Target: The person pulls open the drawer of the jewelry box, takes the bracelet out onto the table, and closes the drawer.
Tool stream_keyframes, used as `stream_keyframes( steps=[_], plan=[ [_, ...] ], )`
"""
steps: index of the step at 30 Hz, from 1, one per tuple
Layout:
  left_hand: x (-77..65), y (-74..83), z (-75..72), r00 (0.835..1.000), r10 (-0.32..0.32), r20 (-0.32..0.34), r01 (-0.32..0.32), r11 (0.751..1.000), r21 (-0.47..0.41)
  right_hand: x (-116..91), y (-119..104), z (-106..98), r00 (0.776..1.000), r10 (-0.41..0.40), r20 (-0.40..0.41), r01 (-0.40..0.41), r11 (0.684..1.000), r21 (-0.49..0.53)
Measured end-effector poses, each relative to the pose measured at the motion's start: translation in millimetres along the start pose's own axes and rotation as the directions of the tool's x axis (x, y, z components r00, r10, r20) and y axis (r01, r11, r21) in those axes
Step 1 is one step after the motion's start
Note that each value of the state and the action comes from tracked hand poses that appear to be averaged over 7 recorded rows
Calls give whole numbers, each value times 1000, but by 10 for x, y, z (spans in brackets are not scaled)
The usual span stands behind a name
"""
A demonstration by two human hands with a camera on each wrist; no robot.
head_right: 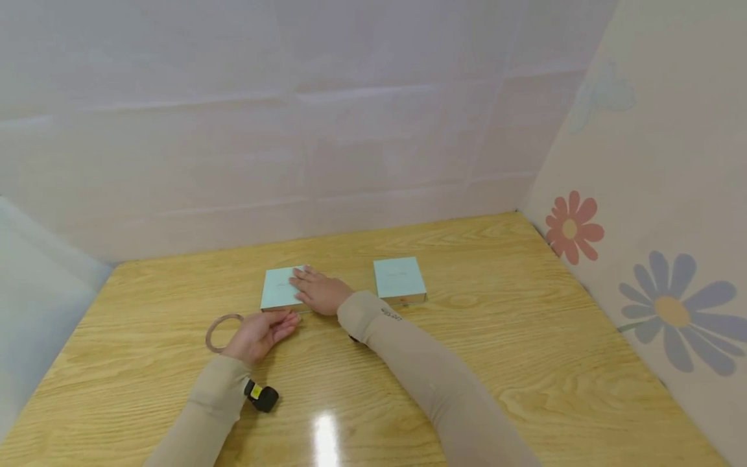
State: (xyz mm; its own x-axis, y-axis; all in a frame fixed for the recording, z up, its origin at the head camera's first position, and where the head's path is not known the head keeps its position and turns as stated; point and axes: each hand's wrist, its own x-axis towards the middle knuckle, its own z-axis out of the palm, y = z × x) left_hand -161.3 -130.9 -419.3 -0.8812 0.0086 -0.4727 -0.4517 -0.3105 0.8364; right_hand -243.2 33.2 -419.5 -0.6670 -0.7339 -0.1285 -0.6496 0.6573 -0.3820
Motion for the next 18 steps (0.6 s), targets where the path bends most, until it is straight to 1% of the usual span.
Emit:
stream_keyframes(
  steps=[6,14,18],
  plan=[
    [-46,18,-12,1000,-9,14,9,1000,20,2,-15,-12,1000,-3,7,3,1000,-12],
    [-160,25,-23,998,40,38,-44,994,99,-6,6,-33,1000,-11,1,11,1000,-7],
    [-221,-2,-5,997,43,65,-51,991,122,-26,13,-50,1000,-12,4,12,1000,4]
  ],
)
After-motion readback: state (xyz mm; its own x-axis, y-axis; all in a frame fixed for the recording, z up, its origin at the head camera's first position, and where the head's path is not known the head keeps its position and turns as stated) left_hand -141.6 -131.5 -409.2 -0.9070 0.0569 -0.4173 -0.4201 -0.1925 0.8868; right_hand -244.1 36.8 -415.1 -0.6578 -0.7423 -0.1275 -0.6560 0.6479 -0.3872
